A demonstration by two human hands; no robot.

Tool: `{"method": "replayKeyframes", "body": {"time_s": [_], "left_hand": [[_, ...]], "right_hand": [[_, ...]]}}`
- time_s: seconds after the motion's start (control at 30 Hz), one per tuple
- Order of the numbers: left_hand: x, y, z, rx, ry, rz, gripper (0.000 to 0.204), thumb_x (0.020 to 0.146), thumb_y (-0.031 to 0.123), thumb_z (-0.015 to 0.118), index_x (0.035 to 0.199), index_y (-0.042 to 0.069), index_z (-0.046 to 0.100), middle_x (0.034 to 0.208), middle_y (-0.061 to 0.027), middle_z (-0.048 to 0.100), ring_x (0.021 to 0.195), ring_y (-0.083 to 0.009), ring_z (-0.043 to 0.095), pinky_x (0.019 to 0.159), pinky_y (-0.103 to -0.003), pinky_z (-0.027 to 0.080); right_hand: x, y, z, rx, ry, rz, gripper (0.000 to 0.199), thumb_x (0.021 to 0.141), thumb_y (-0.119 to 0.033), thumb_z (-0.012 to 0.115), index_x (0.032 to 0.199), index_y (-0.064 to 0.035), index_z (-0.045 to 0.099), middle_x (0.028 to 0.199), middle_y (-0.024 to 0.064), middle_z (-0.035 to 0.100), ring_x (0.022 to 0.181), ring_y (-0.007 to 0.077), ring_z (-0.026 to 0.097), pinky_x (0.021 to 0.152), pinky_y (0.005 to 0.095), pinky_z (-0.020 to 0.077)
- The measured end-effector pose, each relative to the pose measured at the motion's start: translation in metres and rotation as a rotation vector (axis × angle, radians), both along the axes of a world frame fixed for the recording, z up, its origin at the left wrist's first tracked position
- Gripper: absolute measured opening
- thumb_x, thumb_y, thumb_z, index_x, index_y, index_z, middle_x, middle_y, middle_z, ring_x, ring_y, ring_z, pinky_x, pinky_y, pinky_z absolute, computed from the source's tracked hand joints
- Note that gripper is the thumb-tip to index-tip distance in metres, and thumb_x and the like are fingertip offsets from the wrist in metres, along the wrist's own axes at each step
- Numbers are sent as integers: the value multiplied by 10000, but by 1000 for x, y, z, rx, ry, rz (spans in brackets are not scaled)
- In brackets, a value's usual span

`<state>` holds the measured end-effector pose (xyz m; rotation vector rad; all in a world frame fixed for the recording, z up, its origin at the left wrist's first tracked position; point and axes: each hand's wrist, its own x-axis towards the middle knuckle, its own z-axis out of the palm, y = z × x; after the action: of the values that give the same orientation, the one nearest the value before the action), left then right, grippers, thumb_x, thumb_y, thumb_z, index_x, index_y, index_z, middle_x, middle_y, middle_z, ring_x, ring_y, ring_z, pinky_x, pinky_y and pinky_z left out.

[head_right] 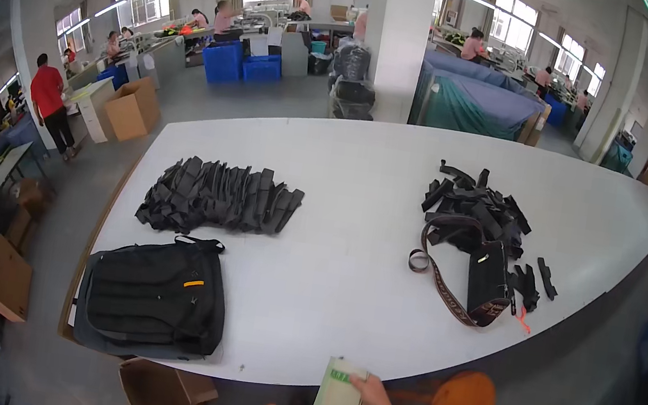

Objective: The person writes in a small notebook with a pen, turns the pages, and puts the notebook aside. The person then picks up and handles a small pouch on the table.

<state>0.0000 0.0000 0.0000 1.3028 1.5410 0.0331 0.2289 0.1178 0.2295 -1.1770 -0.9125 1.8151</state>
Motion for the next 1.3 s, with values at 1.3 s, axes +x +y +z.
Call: {"method": "replayKeyframes", "body": {"time_s": [1.3], "left_hand": [[79, 218, 119, 756, 488, 547, 558, 695, -43, 595, 1236, 64, 508, 1274, -162, 412, 1123, -324, 420, 973, -441, 307]], "right_hand": [[-56, 198, -120, 746, -1062, 349, 574, 691, 20, 589, 1246, -84, 483, 946, 94, 535, 851, 248, 538, 687, 360, 481]]}}
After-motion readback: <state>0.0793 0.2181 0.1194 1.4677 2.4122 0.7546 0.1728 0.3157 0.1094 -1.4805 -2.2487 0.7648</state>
